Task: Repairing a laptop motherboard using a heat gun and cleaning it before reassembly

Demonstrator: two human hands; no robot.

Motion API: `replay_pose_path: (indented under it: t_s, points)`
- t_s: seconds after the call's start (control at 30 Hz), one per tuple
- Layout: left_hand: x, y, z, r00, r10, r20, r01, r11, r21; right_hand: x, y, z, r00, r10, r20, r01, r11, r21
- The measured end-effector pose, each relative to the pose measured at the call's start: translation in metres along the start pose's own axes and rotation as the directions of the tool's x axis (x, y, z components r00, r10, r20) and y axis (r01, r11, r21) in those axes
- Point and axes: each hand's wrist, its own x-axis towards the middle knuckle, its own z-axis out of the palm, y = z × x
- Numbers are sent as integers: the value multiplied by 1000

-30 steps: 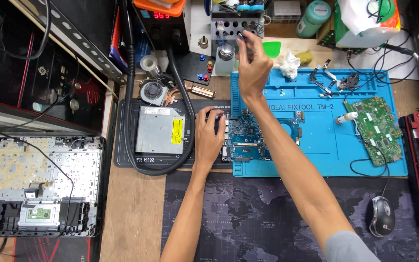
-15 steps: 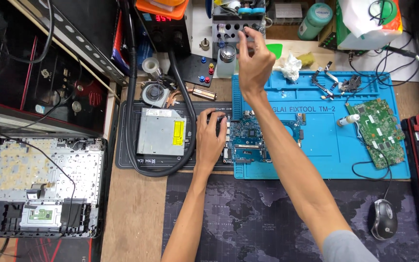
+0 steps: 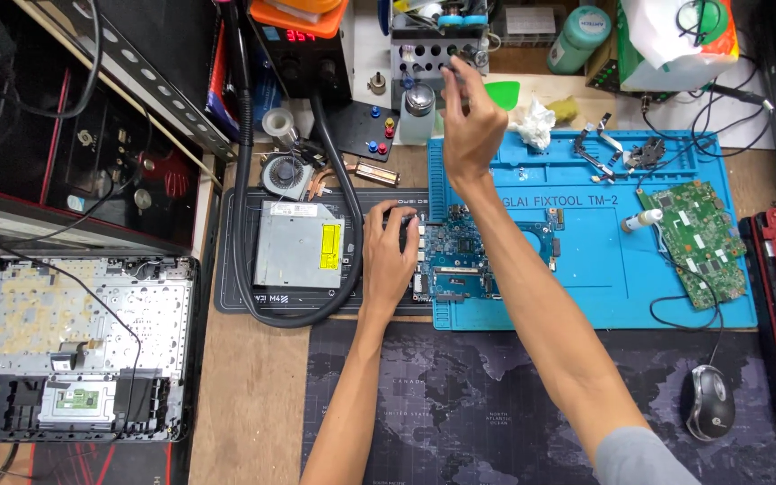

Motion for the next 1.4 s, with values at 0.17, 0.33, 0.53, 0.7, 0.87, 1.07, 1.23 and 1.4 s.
replay_pose_path:
  t_s: [0.17, 0.33, 0.53, 0.7, 0.87, 1.07, 1.23, 1.4]
  points:
    - [2, -2, 1, 1000, 11, -8, -11, 1000, 7, 1, -5, -1, 995, 93, 44, -96, 993, 74]
    - [1, 2, -1, 1000, -3, -7, 3, 1000, 6, 1, -1, 5, 989, 104, 101, -110, 992, 55]
    - [0, 0, 1, 1000, 0, -5, 0, 1000, 11, 0, 11, 10, 984, 122, 134, -125, 992, 16]
    - [2, 0, 0, 1000, 19, -10, -18, 1000, 15, -7, 9, 5, 977, 130, 170, -132, 991, -3]
    - [1, -3, 1, 1000, 6, 0, -6, 1000, 17, -26, -8, -46, 986, 30, 163, -41, 997, 69]
    - [-2, -11, 8, 1000, 26, -17, -26, 999, 42, -27, 43, -107, 978, 105, 181, -102, 994, -25]
    - [-3, -16, 11, 997, 72, -15, -70, 992, 104, -14, 70, -133, 931, 202, 305, -112, 951, -288]
    - [-4, -12, 8, 999, 46, -11, -46, 998, 48, -10, 92, -142, 929, 208, 306, -125, 955, -269]
